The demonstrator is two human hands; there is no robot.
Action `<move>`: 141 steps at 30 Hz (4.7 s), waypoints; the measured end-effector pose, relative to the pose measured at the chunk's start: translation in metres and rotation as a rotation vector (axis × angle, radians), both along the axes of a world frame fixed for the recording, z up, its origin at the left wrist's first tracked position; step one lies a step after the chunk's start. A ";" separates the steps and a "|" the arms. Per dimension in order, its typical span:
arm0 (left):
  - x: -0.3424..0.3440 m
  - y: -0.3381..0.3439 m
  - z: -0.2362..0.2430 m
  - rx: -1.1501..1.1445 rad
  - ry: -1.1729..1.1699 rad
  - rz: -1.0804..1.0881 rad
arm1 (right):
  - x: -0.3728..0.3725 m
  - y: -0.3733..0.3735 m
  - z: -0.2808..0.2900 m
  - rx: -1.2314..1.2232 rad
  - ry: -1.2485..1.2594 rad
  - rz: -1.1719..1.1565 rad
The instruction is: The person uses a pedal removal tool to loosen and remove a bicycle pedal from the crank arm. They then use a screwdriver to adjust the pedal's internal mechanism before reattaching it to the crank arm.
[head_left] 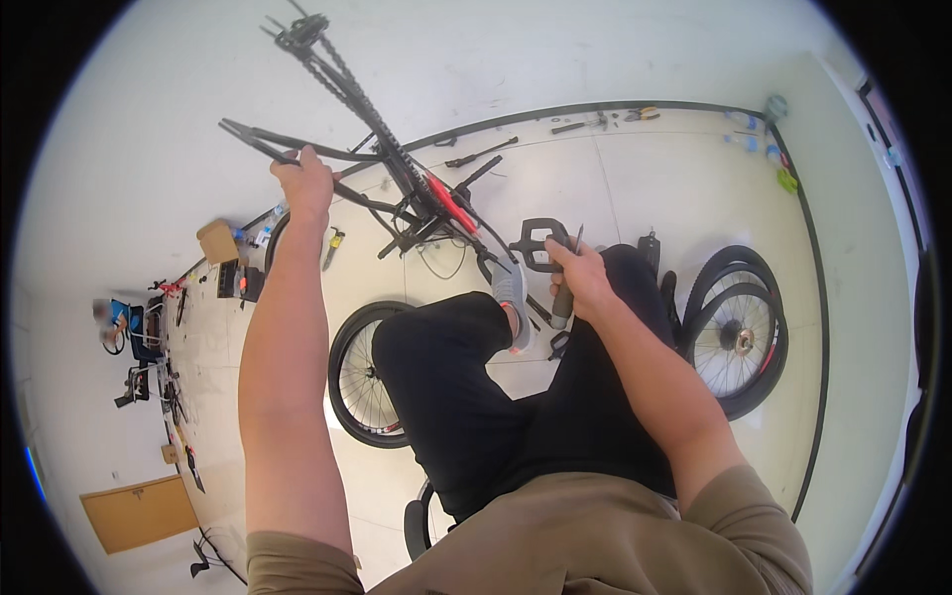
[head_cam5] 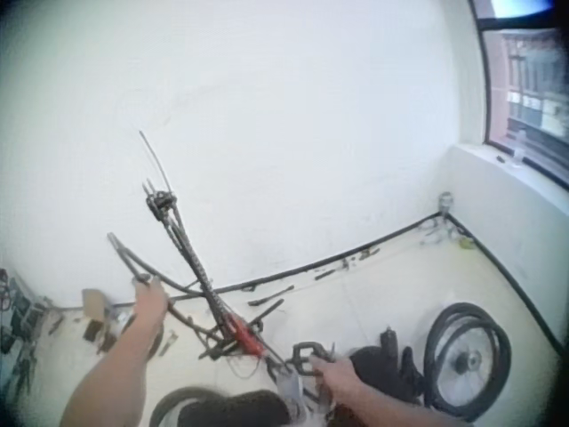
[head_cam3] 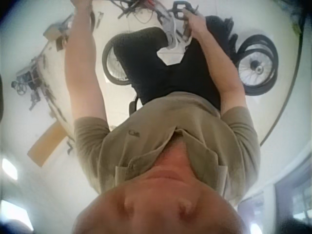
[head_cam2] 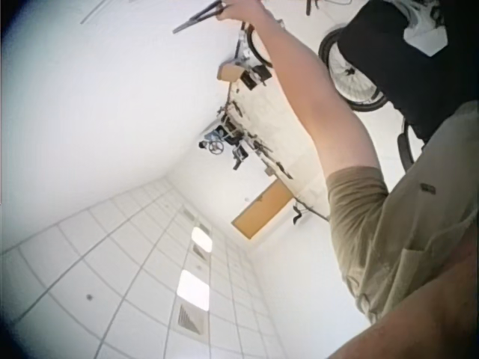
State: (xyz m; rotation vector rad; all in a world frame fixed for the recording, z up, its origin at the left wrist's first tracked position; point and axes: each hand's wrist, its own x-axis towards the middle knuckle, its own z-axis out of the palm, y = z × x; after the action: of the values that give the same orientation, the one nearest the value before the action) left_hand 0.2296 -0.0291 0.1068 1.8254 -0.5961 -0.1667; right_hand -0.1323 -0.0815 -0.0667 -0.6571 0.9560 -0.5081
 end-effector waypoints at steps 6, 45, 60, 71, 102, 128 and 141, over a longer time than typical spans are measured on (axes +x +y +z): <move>-0.032 -0.021 0.000 0.034 -0.065 -0.056 | 0.005 -0.001 0.003 -0.010 -0.002 -0.034; -0.083 0.030 -0.035 -0.294 -0.023 0.094 | -0.004 -0.018 -0.002 0.112 0.029 -0.008; -0.074 0.031 -0.039 -0.286 0.069 0.115 | -0.004 -0.028 -0.002 0.159 0.104 0.032; -0.098 0.053 -0.091 -0.211 0.190 0.011 | -0.002 -0.030 -0.012 0.051 0.133 0.034; -0.048 0.094 -0.104 -0.083 0.439 0.004 | 0.005 -0.001 -0.026 0.245 0.259 0.273; -0.046 0.098 -0.105 -0.085 0.463 0.041 | 0.015 0.007 -0.059 0.420 0.225 0.093; -0.043 0.100 -0.103 -0.091 0.537 0.019 | 0.008 0.003 -0.051 0.359 0.179 0.174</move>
State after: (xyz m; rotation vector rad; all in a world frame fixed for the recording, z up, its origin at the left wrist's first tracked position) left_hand 0.1870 0.0705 0.0036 1.6044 -0.2024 -0.5854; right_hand -0.1247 -0.0787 -0.1172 -0.4591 1.1138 -0.1177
